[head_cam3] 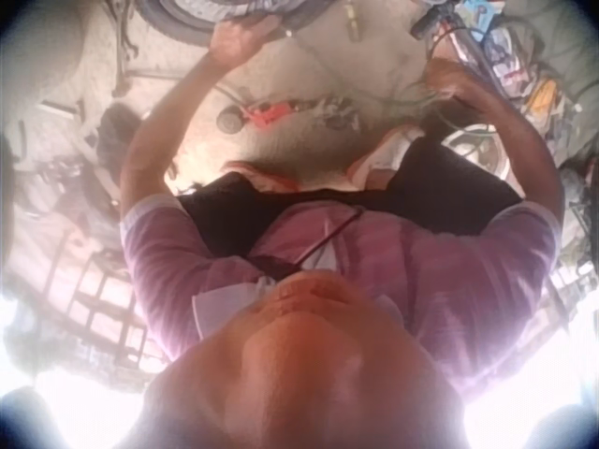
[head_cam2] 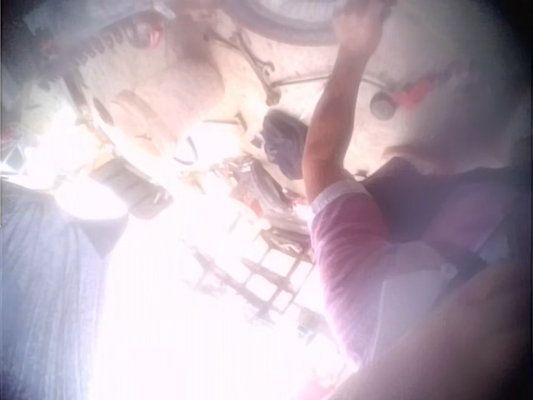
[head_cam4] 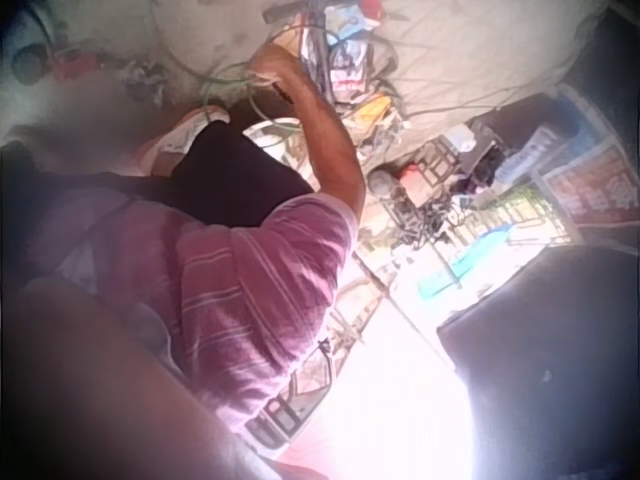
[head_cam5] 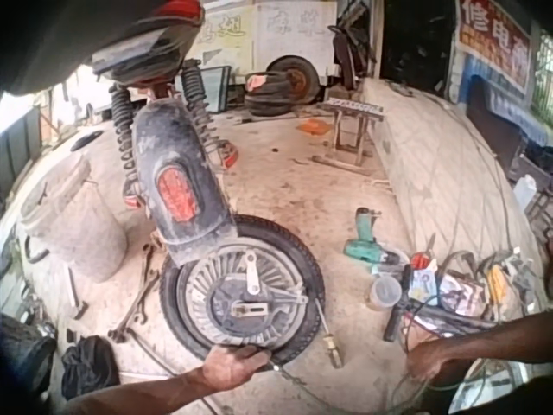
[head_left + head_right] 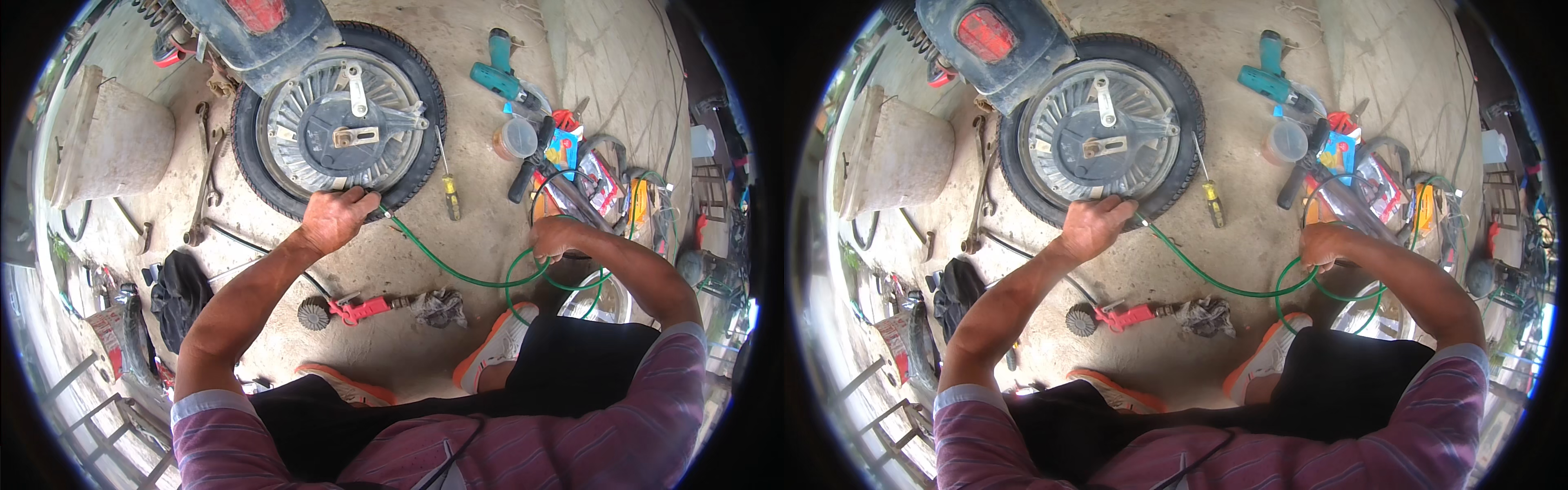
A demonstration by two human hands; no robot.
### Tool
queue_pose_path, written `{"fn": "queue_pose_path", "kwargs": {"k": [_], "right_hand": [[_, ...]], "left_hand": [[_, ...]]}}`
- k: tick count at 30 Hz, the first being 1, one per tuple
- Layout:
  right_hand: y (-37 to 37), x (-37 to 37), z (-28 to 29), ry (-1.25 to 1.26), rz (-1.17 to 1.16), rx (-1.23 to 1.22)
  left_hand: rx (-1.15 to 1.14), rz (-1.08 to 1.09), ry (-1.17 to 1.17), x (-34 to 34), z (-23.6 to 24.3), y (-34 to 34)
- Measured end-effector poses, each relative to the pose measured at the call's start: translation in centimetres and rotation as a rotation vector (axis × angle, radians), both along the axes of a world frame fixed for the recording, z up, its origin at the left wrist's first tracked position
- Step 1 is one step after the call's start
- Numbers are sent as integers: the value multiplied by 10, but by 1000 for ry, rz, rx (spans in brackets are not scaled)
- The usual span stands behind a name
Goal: The person uses a screwdriver to pry and adjust the tire bead on a motorcycle wheel. They then connect an air hose to the valve stem and inflate the tire, checking the fit of the bead as it seats.
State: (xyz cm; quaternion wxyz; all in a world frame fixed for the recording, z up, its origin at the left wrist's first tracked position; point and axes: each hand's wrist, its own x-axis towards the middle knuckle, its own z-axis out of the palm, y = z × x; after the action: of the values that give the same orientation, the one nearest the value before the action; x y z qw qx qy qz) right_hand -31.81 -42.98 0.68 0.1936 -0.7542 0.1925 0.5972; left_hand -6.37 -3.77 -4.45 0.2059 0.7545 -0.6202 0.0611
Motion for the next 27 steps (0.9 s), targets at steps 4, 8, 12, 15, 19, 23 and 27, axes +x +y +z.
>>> {"fn": "queue_pose_path", "kwargs": {"k": [4,8,12,15,19,23,27], "right_hand": [[-27,0,4,-157,-302,27],[-34,12,9,-365,-352,57],[-46,10,-4,-378,-481,176],[-46,10,-2,-371,-700,265],[-46,10,-2,-380,-819,337],[-37,13,8,-479,-745,428],[-25,21,15,-575,-661,417]], "left_hand": [[14,-4,-5,1,-1,-2],[23,3,-5,1,0,1],[16,7,19,-1,2,-1],[9,-6,8,1,2,-1],[15,-8,30,1,1,0],[25,-7,35,2,1,-1],[4,-10,55,1,4,-1]]}}
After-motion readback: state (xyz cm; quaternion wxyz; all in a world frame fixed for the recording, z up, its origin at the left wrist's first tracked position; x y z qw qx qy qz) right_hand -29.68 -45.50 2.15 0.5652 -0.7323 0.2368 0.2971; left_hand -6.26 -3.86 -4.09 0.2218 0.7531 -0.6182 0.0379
